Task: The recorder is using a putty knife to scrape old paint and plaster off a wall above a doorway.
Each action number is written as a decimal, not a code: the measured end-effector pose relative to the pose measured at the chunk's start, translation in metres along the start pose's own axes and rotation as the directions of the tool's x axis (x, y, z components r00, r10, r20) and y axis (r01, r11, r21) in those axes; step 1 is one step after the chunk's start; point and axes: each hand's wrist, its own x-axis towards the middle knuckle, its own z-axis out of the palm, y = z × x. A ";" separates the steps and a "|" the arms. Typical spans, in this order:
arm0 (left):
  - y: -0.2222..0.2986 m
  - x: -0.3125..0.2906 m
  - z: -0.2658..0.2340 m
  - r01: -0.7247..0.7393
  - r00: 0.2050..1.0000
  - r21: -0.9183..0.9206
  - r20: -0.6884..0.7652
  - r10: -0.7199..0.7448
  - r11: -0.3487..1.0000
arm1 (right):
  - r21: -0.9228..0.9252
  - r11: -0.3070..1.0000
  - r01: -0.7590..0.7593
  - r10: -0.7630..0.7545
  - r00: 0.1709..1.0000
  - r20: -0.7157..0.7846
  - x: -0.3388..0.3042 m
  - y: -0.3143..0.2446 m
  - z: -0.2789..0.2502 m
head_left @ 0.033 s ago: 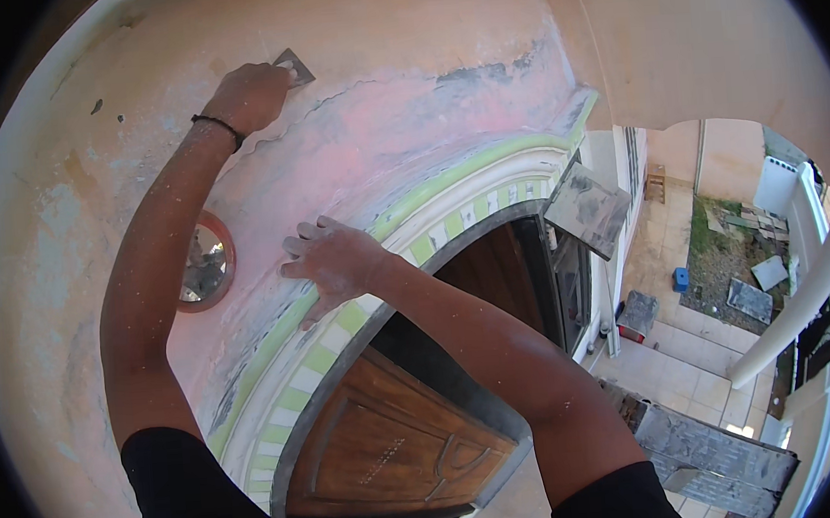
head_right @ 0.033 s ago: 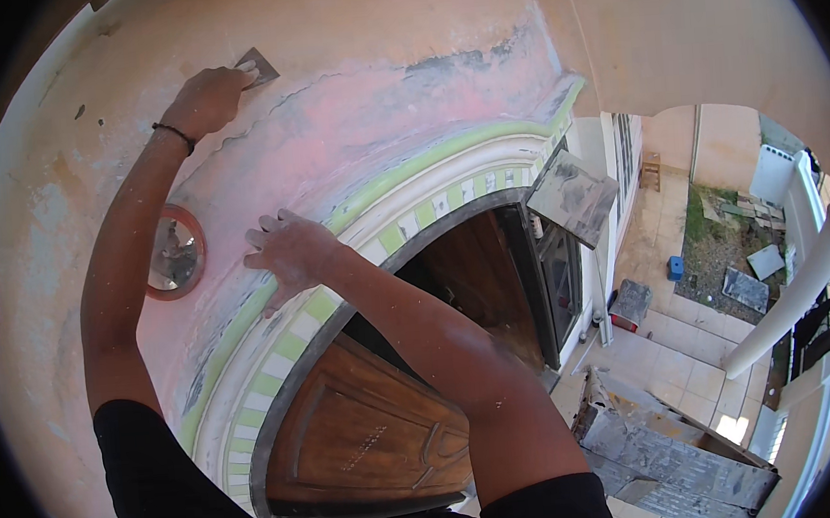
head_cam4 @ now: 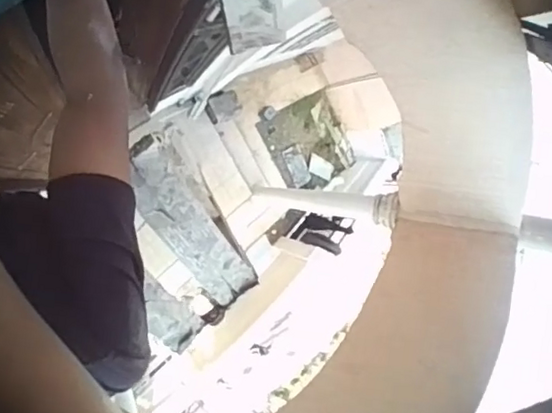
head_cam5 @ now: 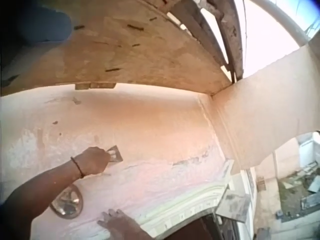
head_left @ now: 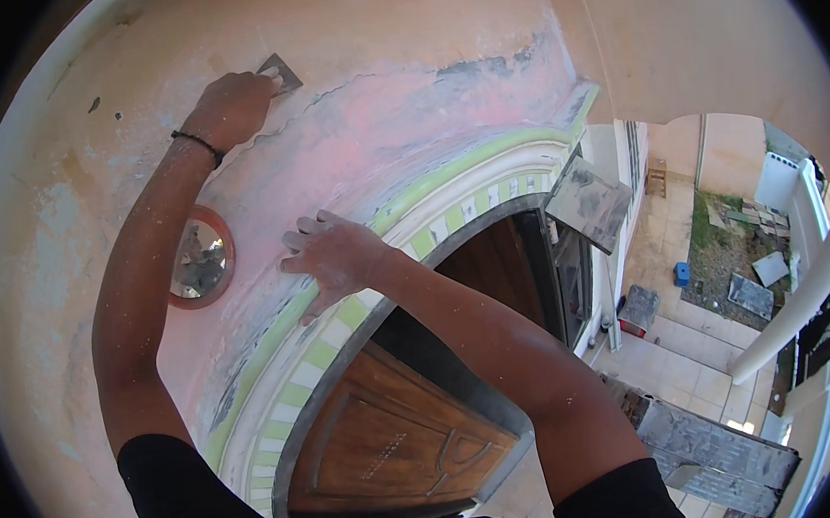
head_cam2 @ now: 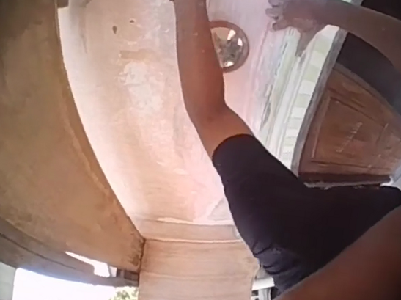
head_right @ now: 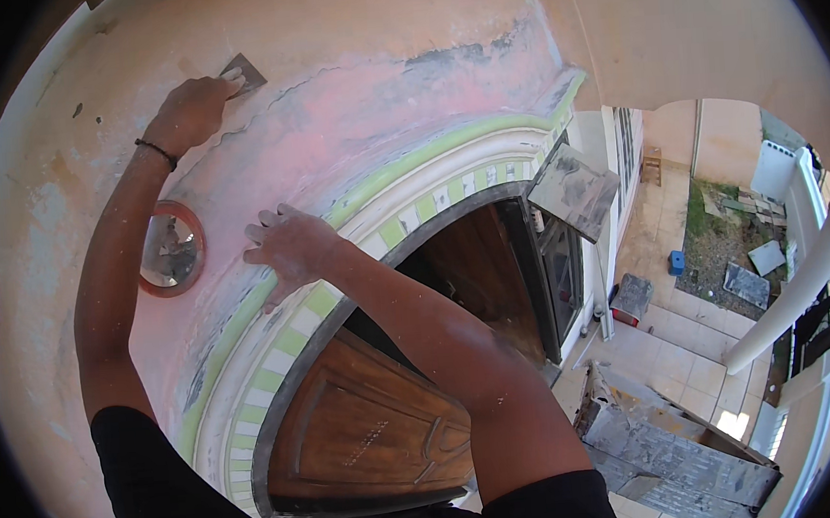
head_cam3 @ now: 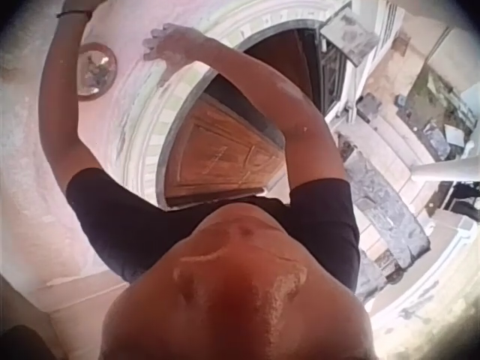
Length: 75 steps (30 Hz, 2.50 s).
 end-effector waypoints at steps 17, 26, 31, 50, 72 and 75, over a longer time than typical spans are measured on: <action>0.033 0.107 0.059 0.127 0.986 -0.056 -0.099 -0.132 0.990 | -0.021 0.999 0.029 -0.029 1.000 -0.007 0.009 -0.004 0.010; 0.001 -0.046 0.017 0.028 0.998 0.044 0.056 -0.031 0.999 | -0.006 1.000 0.017 -0.017 1.000 0.006 0.003 0.003 0.006; 0.004 -0.005 0.033 0.024 0.994 -0.022 -0.107 -0.027 0.999 | 0.015 1.000 0.012 -0.012 0.999 0.041 0.005 -0.002 0.001; -0.003 -0.057 0.032 0.049 0.975 -0.072 -0.215 -0.064 0.996 | -0.003 1.000 0.013 -0.013 0.999 0.047 0.004 0.005 0.003; -0.013 -0.056 0.035 0.025 0.981 -0.036 -0.194 -0.032 0.999 | -0.016 0.999 0.030 -0.030 1.000 0.001 0.004 0.003 0.006; -0.009 -0.006 0.032 0.078 0.995 0.038 -0.068 -0.076 0.996 | -0.012 0.999 0.049 -0.049 0.999 -0.007 0.006 0.001 0.006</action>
